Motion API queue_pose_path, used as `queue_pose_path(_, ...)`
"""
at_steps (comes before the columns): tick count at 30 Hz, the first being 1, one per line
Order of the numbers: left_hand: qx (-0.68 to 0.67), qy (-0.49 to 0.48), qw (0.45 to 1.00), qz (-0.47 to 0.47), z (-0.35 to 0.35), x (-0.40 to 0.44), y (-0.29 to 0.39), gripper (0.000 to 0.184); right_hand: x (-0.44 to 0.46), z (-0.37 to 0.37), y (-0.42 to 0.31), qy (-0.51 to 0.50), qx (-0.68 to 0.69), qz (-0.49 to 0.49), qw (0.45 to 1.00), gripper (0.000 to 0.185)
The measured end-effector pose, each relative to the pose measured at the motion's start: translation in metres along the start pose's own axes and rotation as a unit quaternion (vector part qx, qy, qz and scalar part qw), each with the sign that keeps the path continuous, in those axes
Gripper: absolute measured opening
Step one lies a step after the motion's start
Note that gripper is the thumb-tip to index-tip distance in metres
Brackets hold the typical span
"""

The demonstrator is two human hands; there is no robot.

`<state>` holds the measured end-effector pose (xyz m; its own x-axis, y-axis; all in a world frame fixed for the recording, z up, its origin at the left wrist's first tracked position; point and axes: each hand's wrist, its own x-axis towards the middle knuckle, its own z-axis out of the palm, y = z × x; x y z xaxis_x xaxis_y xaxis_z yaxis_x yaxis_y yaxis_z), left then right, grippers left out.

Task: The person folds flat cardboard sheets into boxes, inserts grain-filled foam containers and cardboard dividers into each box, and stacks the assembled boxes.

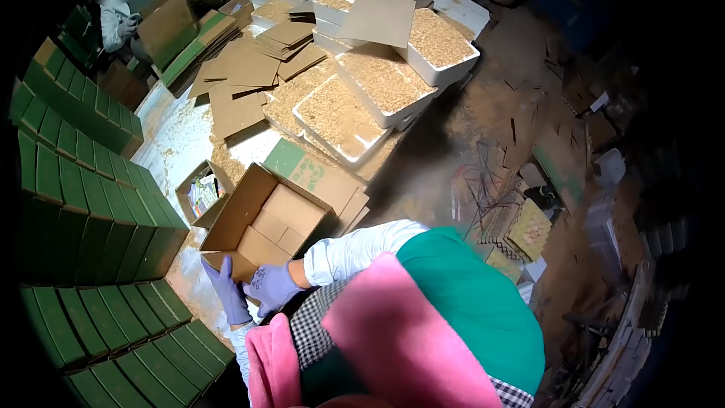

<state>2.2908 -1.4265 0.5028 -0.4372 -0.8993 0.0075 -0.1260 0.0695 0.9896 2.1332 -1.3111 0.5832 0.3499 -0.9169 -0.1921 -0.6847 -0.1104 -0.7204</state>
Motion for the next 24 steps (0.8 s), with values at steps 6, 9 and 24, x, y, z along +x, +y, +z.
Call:
queue_pose_path(6, 0.046, 0.072, 0.995, -0.048, 0.025, -0.003, 0.016, 0.072, -0.231, -0.161, 0.161, 0.777, 0.033, 0.258, 0.573, 0.084)
queue_pose_path(9, 0.118, 0.074, 0.990, -0.035, 0.045, -0.002, 0.022, 0.070, -0.388, -0.200, 0.333, 0.783, 0.435, 0.247, 0.369, 0.061)
queue_pose_path(24, 0.161, 0.076, 0.983, -0.048, 0.034, 0.014, 0.005, 0.069, -0.482, -0.106, 0.207, 0.813, 0.451, 0.080, 0.360, 0.054)
